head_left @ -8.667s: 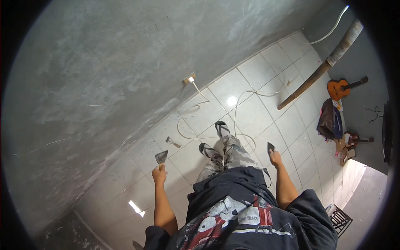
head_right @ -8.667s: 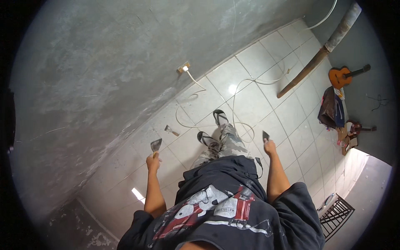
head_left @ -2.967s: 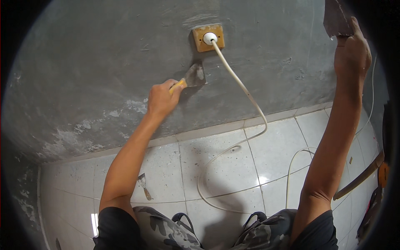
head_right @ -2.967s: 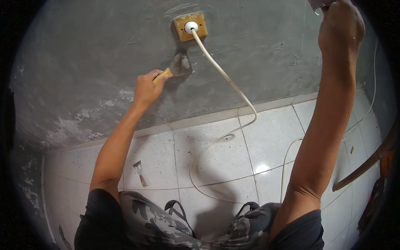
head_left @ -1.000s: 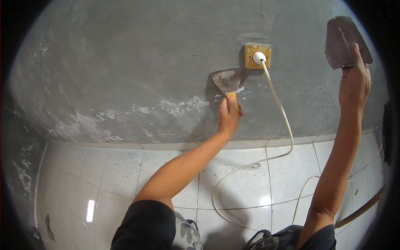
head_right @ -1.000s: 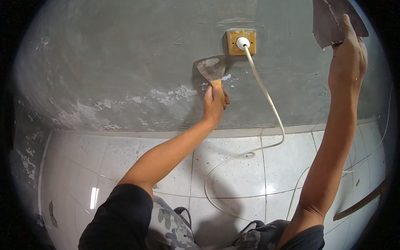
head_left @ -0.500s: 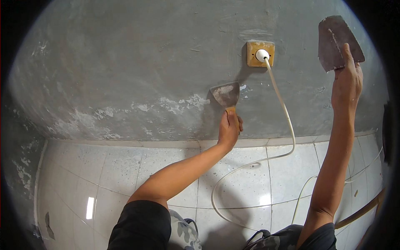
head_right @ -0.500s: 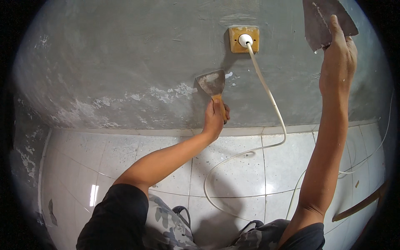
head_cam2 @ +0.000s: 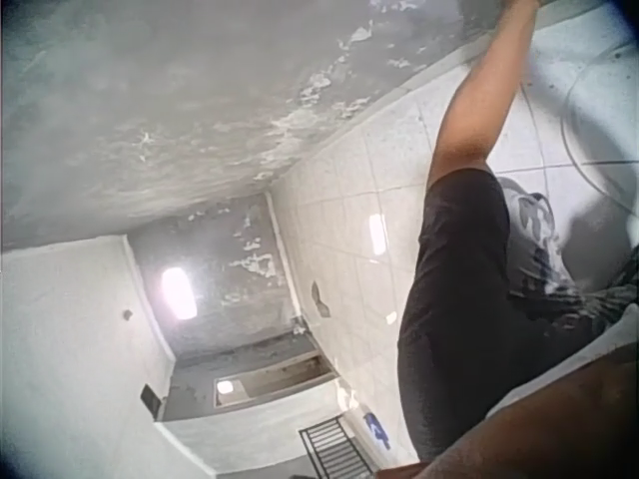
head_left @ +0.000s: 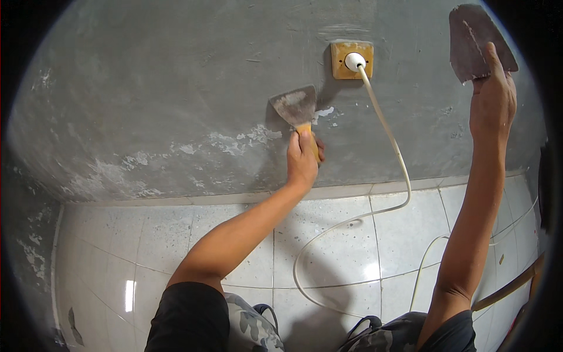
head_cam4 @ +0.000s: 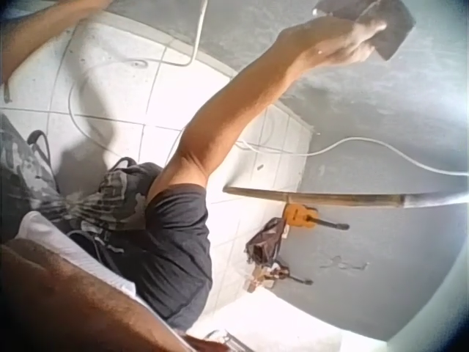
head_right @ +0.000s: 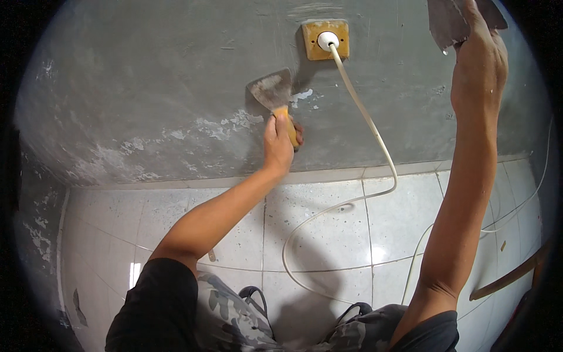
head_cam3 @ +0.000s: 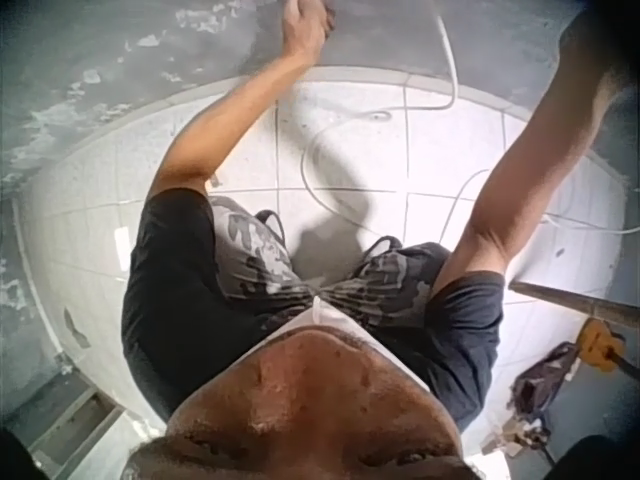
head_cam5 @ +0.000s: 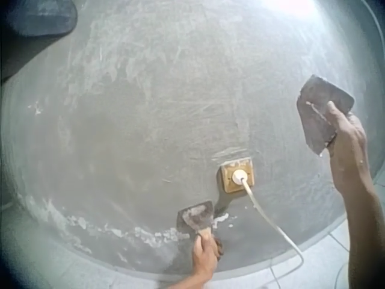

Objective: Apply putty or plaster to cracks or holes in a concrete wall and smooth it using a scraper and sandpaper.

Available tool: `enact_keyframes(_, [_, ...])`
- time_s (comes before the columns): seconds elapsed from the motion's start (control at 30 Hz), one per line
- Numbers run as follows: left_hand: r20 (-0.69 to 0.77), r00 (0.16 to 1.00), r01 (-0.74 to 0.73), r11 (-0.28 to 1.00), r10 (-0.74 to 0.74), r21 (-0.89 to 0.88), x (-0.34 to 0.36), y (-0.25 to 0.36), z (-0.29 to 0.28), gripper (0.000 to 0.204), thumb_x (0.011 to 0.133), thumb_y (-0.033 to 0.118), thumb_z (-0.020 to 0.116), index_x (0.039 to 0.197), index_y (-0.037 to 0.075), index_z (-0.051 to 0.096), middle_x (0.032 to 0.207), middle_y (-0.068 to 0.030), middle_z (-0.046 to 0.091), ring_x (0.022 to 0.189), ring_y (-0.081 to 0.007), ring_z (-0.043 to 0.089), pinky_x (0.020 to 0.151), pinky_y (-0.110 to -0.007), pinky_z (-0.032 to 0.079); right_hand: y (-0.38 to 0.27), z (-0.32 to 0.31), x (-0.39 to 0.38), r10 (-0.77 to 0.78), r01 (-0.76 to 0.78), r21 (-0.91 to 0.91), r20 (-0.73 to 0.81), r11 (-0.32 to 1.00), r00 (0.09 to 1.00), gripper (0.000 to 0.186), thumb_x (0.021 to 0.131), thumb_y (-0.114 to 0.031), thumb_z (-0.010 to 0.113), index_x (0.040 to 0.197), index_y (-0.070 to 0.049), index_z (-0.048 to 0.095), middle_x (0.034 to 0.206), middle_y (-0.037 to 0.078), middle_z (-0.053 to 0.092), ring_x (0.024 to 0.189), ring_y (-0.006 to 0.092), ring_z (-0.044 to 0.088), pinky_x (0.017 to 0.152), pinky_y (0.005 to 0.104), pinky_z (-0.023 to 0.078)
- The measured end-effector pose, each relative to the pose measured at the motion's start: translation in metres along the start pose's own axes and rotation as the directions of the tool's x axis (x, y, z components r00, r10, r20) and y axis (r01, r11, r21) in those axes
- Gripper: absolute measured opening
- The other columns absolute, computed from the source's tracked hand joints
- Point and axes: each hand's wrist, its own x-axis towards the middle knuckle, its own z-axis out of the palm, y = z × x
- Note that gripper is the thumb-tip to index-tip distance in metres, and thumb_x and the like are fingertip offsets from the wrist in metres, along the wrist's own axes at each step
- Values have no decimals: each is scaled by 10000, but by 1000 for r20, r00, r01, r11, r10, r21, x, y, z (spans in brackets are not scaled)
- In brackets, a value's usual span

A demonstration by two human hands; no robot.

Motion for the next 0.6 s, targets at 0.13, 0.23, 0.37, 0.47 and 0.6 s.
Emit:
enact_keyframes(0.13, [-2,997,77,995,-77,61,-14,-10,0,377,1080,374,364,930,46,472,716,-66,578,540,-143,538,516,-307,450,-11,-21,3,65,-95,200,154,975,986,594,979,-394,607,1352,42,454,1382,240,502,1371,328,434,1178,369,298])
enact_keyframes(0.23, [-6,993,117,990,-117,76,-16,-9,-1,376,1080,372,366,926,46,471,713,-73,578,540,-143,539,512,-305,445,-17,-21,0,36,-54,141,128,989,991,617,978,-408,604,1365,43,438,1396,242,485,1383,327,419,1185,361,281])
enact_keyframes(0.37, [12,998,66,998,-66,-12,-5,8,-2,369,1079,367,366,929,46,466,713,-78,576,538,-145,539,513,-303,445,-19,-20,4,22,-45,156,148,987,989,616,979,-402,603,1371,40,429,1410,239,471,1386,323,416,1182,358,286])
enact_keyframes(0.47, [23,998,66,998,-65,-9,-6,7,1,354,1087,365,350,983,48,470,776,-95,585,597,-142,541,557,-316,480,-19,-20,1,25,-52,147,179,988,984,614,981,-395,602,1377,37,420,1425,236,458,1389,319,414,1180,355,292])
enact_keyframes(0.6, [19,987,156,987,-157,36,-13,-6,-4,357,1091,364,335,1008,42,466,776,-101,582,597,-148,533,563,-312,480,32,-28,29,-269,280,-225,77,933,960,608,982,-386,605,1375,39,420,1426,229,459,1381,315,422,1176,355,300])
